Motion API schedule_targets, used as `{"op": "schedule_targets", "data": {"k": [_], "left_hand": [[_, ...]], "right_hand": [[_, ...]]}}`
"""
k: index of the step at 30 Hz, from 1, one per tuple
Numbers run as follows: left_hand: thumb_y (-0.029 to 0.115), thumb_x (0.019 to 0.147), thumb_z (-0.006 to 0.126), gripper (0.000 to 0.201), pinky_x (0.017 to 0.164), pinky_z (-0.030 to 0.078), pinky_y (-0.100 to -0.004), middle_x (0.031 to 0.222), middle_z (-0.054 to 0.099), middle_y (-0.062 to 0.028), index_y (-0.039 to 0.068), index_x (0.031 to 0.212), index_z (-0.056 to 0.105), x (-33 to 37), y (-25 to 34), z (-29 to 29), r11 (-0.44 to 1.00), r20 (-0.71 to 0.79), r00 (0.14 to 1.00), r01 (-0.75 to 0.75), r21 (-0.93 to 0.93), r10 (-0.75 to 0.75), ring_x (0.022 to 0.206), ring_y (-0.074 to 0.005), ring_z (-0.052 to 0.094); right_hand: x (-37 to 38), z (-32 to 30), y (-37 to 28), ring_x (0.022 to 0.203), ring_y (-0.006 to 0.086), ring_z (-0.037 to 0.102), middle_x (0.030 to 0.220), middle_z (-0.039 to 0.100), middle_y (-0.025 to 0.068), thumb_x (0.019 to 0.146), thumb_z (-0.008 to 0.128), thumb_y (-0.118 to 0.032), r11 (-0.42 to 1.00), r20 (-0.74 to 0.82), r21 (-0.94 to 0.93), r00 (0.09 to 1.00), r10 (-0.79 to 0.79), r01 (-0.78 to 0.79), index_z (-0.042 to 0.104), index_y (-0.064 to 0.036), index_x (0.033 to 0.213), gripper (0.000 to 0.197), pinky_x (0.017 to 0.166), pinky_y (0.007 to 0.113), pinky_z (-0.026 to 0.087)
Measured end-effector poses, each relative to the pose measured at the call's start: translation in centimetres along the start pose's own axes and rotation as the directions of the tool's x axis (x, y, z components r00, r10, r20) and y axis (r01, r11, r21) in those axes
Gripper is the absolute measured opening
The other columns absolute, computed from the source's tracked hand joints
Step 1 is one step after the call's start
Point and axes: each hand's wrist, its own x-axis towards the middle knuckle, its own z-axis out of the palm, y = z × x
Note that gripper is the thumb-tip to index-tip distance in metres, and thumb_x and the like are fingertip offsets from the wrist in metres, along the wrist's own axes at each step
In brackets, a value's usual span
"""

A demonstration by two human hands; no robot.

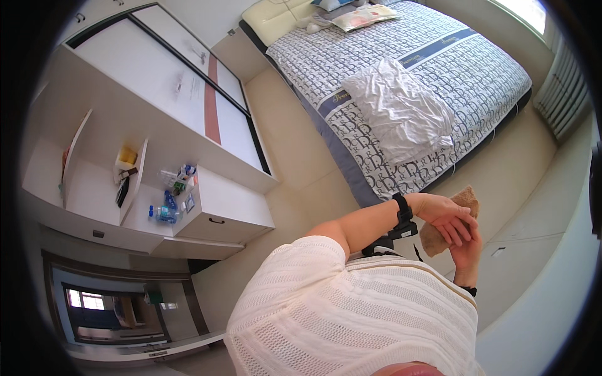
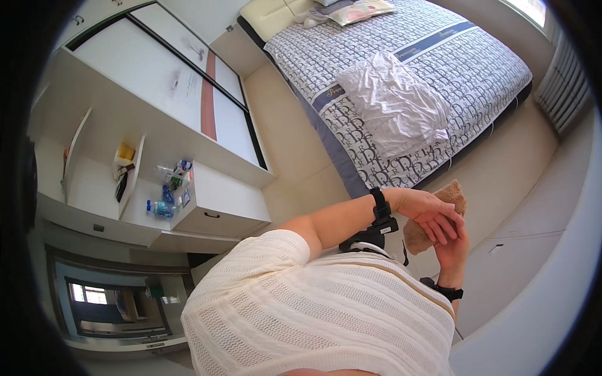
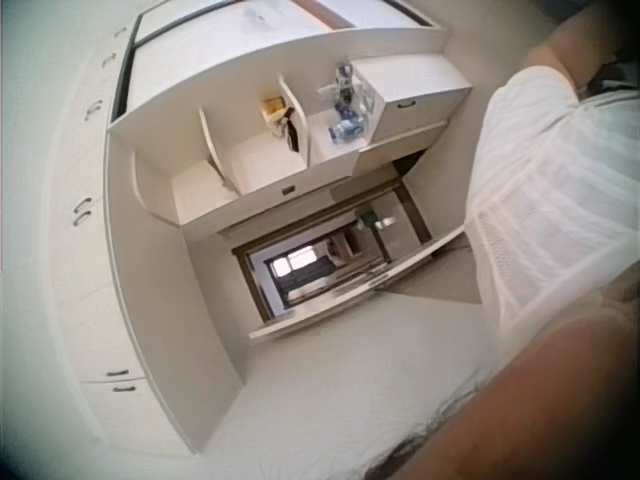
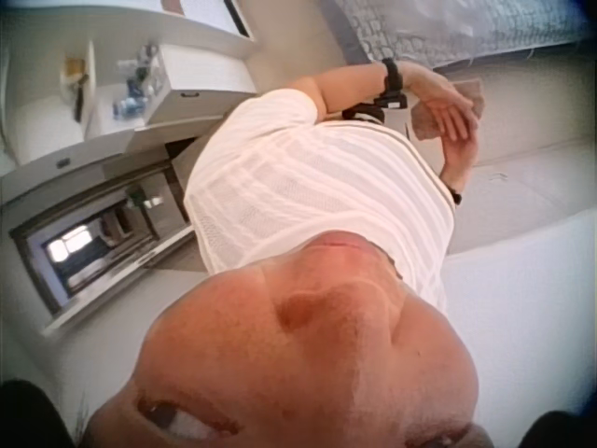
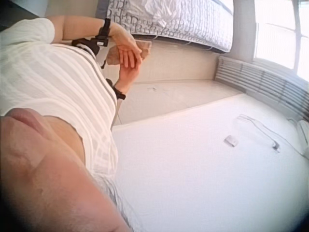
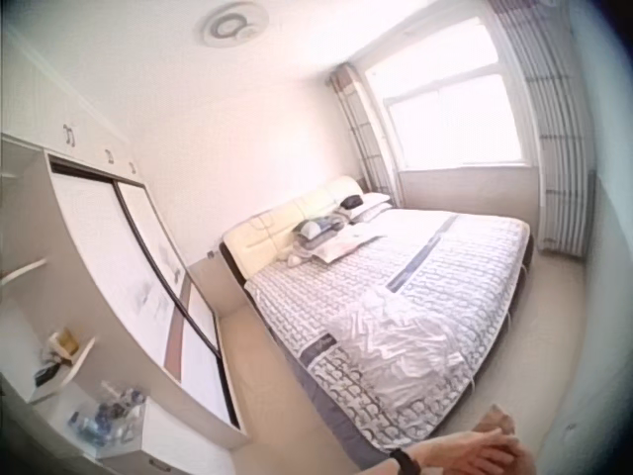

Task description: The person cleans the shower door track and bathroom floor with a brush and cloth, rinses the cloth in a sink, and then wipes a windowsill in a bedroom.

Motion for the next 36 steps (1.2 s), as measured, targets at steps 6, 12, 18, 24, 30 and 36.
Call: {"op": "schedule_targets", "data": {"k": [6,12,18,24,30,36], "left_hand": [[0.040,0.099,0.029,0.051,0.094,0.044,-0.0361,0.122,0.054,-0.0198,0.004,0.134,0.042,8.2,1.2,-3.2,0.998,0.075,0.995,0.058,0.025,-0.059,0.109,-0.0284,0.056],[0.043,0.094,0.044,0.054,0.091,0.045,-0.0340,0.117,0.056,-0.0133,0.005,0.133,0.041,15.2,5.6,-9.6,0.902,-0.252,0.965,0.046,0.429,0.071,0.112,-0.0218,0.053],[0.046,0.089,0.055,0.060,0.087,0.045,-0.0324,0.117,0.054,-0.0089,0.005,0.131,0.043,25.6,11.3,-10.9,0.908,-0.040,0.998,0.059,0.415,-0.047,0.109,-0.0156,0.050],[0.039,0.087,0.060,0.052,0.079,0.047,-0.0292,0.107,0.058,-0.0078,0.004,0.124,0.050,34.7,18.3,-12.6,0.940,-0.113,0.994,0.046,0.337,-0.009,0.099,-0.0155,0.054],[0.030,0.085,0.063,0.047,0.075,0.048,-0.0299,0.106,0.060,-0.0077,0.003,0.122,0.051,44.0,22.1,-15.6,0.924,-0.014,0.999,0.033,0.380,-0.030,0.095,-0.0155,0.056],[0.028,0.087,0.060,0.041,0.074,0.052,-0.0298,0.103,0.060,-0.0089,0.002,0.118,0.053,52.9,27.3,-20.4,0.929,-0.063,0.998,0.013,0.369,0.011,0.094,-0.0164,0.059]], "right_hand": [[-0.8,-3.3,-5.6,0.114,0.0218,0.049,0.124,0.052,0.0078,0.096,0.040,-0.031,0.990,-0.046,0.022,0.989,-0.137,0.138,0.047,-0.0076,0.125,0.038,0.094,0.038,0.042],[-1.7,-1.5,-14.2,0.115,0.0228,0.048,0.125,0.050,0.0092,0.092,0.052,-0.025,0.916,-0.294,-0.061,0.870,-0.395,0.395,0.039,-0.0060,0.131,0.045,0.099,0.040,0.039],[3.5,-1.3,-22.3,0.117,0.0223,0.047,0.121,0.051,0.0093,0.088,0.057,-0.016,0.843,-0.387,-0.310,0.752,-0.534,0.440,0.040,-0.0045,0.130,0.047,0.097,0.039,0.041],[6.6,-2.2,-31.1,0.111,0.0186,0.050,0.119,0.053,0.0079,0.087,0.060,-0.018,0.728,-0.407,-0.585,0.646,-0.646,0.359,0.045,-0.0027,0.125,0.044,0.090,0.035,0.045],[9.4,-6.6,-38.8,0.111,0.0180,0.051,0.119,0.054,0.0080,0.087,0.060,-0.022,0.763,-0.497,-0.571,0.612,-0.616,0.305,0.046,-0.0028,0.125,0.045,0.085,0.034,0.048],[16.7,-12.1,-51.5,0.106,0.0187,0.054,0.116,0.056,0.0087,0.085,0.063,-0.020,0.814,-0.419,-0.494,0.736,-0.532,0.307,0.046,-0.0006,0.124,0.048,0.092,0.031,0.043]]}}
